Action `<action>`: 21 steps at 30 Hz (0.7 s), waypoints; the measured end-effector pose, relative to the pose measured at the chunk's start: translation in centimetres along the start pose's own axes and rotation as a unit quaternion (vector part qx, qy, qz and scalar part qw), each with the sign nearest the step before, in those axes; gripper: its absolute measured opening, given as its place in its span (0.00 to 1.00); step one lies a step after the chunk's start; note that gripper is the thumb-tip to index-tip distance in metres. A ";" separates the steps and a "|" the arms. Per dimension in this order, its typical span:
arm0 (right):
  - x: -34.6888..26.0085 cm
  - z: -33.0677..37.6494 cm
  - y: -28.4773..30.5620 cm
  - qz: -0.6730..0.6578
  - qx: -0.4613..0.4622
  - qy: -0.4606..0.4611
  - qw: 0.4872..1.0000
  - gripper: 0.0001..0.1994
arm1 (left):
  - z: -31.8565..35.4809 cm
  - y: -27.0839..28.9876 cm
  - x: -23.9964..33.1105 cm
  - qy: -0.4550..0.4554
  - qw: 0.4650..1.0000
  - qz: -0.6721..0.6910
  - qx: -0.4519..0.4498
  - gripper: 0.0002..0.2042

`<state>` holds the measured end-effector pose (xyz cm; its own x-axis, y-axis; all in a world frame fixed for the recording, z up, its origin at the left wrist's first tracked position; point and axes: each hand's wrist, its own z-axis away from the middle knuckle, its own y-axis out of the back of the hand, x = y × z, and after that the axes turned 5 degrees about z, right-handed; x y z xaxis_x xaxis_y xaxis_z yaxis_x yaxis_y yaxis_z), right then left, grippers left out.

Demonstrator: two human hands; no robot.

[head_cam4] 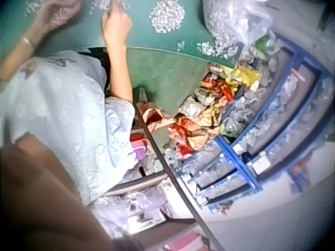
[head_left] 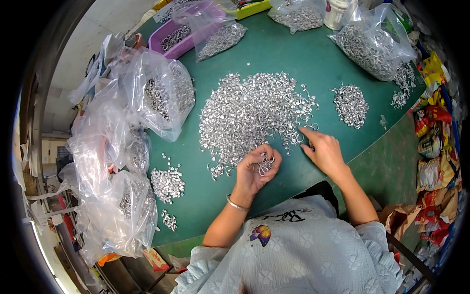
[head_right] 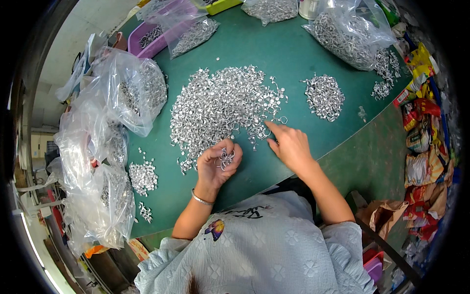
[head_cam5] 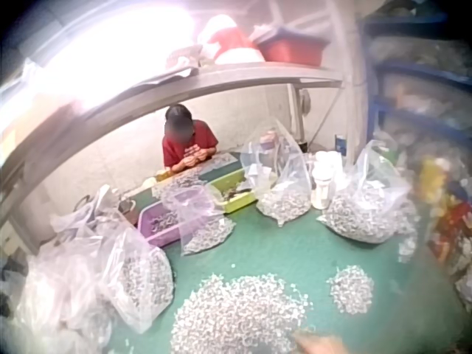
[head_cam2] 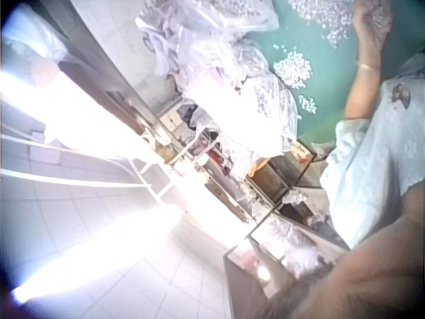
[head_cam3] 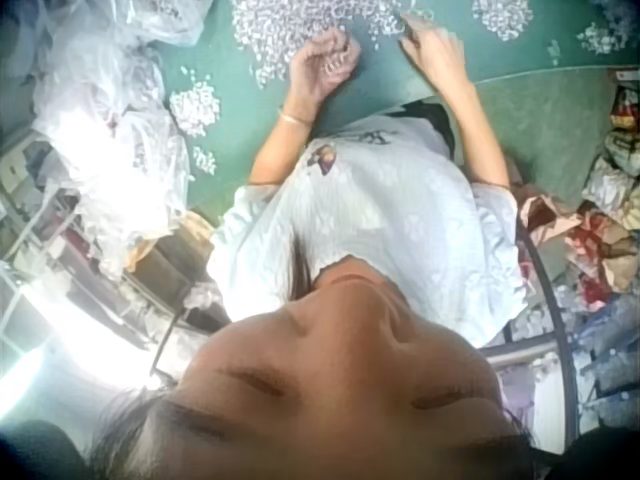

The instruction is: The person sorts small metallic or plastic decorative parts by hand on a green workstation table, picking them from a central pile and grouping them into separate smaller piles.

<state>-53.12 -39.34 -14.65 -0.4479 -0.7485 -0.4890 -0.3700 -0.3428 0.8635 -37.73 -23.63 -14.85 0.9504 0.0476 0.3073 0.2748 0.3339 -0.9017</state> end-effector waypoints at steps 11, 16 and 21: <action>3.0 -1.4 0.4 -0.658 -0.154 -0.162 0.719 0.09 | -2.4 1.0 -2.6 -0.279 0.788 -0.537 0.116 0.08; 1.7 -2.1 0.6 -0.757 -0.123 -0.195 0.611 0.11 | -3.8 -0.8 -3.0 -0.276 0.503 -0.810 0.121 0.08; 2.8 -1.9 0.0 -0.697 -0.127 -0.211 0.674 0.10 | -4.5 -0.7 -2.5 -0.235 0.444 -0.857 0.119 0.06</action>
<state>-52.84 -42.49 -15.77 -0.0213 0.6101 -0.7920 -0.5429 -0.6723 -0.5033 -39.66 -28.20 -16.29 -0.7741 -0.2961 0.5596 0.4588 0.3465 0.8182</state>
